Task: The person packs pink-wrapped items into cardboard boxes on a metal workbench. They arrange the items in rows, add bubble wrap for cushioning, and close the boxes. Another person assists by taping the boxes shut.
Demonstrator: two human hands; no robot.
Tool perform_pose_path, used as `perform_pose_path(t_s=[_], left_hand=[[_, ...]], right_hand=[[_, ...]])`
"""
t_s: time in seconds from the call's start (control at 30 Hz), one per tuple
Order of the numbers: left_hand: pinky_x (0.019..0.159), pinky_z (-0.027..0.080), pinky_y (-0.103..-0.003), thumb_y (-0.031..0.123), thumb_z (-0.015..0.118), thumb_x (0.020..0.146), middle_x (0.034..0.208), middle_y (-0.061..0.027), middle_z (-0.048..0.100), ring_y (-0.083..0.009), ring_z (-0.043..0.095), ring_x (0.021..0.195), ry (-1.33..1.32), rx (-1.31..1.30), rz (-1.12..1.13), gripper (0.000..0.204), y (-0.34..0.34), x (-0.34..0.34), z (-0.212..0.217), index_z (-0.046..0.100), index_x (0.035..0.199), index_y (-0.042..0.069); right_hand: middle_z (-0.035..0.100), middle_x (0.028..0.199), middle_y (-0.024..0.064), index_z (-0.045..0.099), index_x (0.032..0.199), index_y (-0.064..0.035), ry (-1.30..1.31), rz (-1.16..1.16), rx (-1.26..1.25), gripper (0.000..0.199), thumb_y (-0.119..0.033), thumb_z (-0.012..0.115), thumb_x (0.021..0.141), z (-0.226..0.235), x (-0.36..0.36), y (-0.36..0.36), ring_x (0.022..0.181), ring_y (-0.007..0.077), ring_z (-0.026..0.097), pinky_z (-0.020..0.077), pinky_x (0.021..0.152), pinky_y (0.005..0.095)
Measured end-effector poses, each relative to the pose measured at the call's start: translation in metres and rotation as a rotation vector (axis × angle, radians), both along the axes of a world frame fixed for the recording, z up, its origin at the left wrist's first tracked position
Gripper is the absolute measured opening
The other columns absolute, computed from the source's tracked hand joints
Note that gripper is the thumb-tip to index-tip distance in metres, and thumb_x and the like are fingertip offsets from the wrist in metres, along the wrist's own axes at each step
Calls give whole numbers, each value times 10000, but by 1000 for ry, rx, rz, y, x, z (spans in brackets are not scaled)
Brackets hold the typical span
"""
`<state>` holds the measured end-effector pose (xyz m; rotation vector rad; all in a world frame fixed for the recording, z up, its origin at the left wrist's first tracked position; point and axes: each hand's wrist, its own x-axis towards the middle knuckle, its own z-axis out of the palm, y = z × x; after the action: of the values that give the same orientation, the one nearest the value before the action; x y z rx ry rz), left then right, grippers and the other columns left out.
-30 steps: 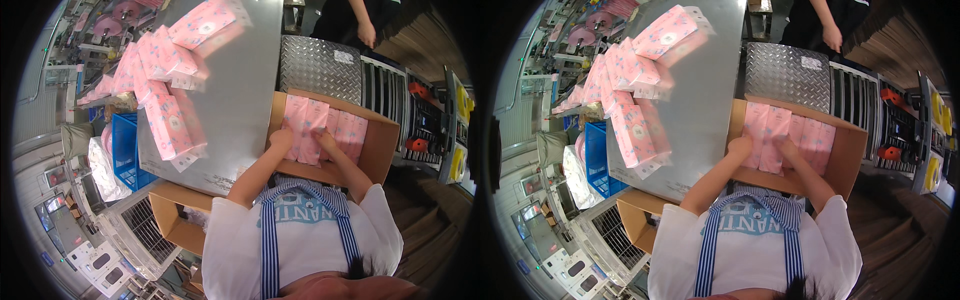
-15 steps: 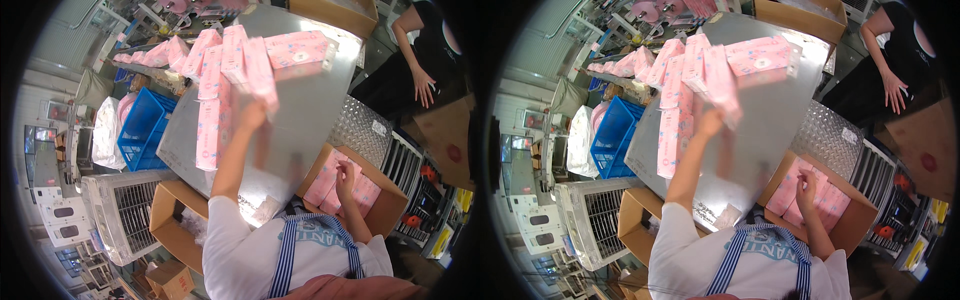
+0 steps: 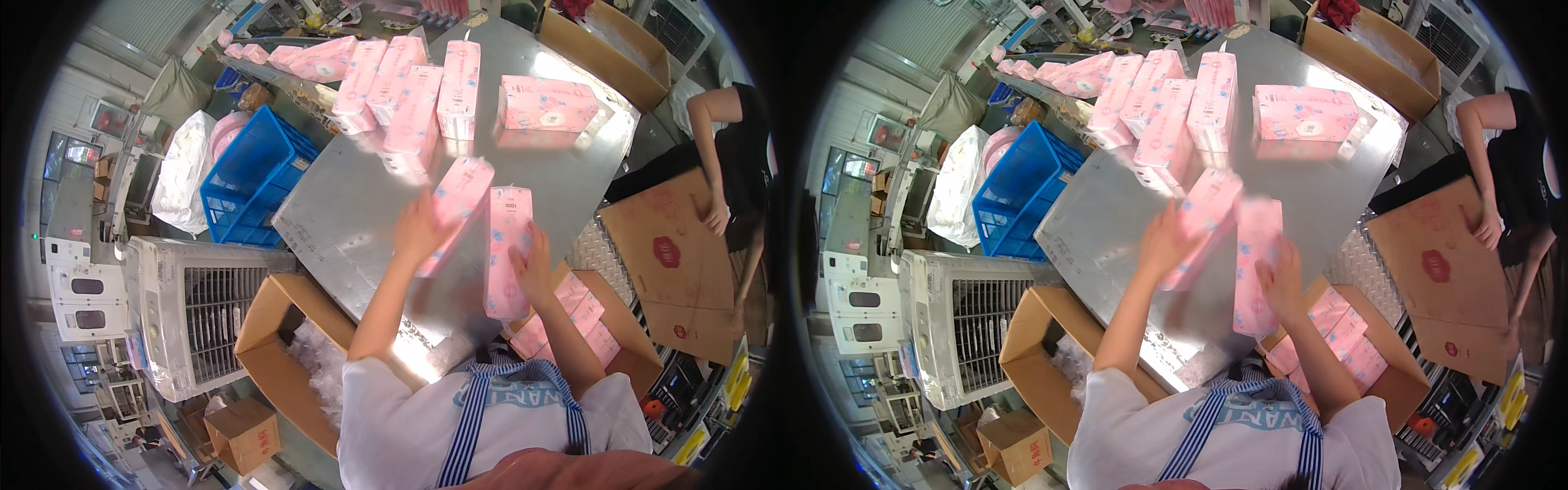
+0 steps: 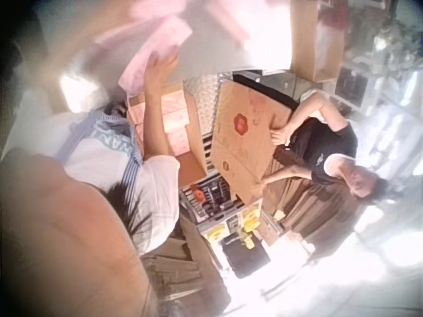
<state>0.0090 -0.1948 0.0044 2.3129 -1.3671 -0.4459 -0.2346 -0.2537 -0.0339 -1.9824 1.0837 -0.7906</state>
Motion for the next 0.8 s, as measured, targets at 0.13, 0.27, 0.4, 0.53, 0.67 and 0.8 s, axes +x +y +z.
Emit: perform_pose_path(t_s=[0.13,0.27,0.4,0.53,0.67,0.8], left_hand=[[915,391,-461,240,670,732,1121,-183,564,-326,538,1013,-767,-282,407,501,-60,76,-36,545,1188,72],[796,390,-419,140,627,728,873,-55,598,-250,558,883,-555,-196,237,47,-49,97,-45,610,772,131],[821,394,-384,200,633,751,865,-39,594,-251,563,830,-431,-250,-96,80,17,53,-32,636,805,141],[890,412,-401,359,592,844,1057,-99,599,-242,568,991,232,-377,106,353,42,61,-33,589,1084,101],[940,442,-381,579,338,942,1289,-147,515,-243,517,1173,988,37,152,670,-9,120,-63,410,1346,50],[933,445,-344,674,216,907,1306,-125,507,-233,513,1181,1540,-78,55,806,-47,122,-96,344,1396,46]], right_hand=[[444,1212,268,336,1326,52,69,9,-96,577,-123,603,846,-12,-7,19,1119,396,454,383,951,427],[454,1194,265,322,1338,47,76,12,16,580,-120,593,853,-9,-10,19,1101,402,465,390,938,426],[473,1156,262,346,1332,27,127,-36,64,545,-139,578,868,-11,-12,7,1080,407,481,404,919,431],[489,1150,250,379,1316,-1,188,-92,20,498,-183,558,888,-25,12,-29,1065,406,502,426,891,445],[512,1168,242,424,1288,-12,-2,-100,-116,463,-225,550,896,-38,53,-100,1043,417,515,431,891,438],[562,1150,184,427,1315,-14,-32,-275,343,549,-420,446,946,-42,64,-129,1035,282,571,478,855,380]])
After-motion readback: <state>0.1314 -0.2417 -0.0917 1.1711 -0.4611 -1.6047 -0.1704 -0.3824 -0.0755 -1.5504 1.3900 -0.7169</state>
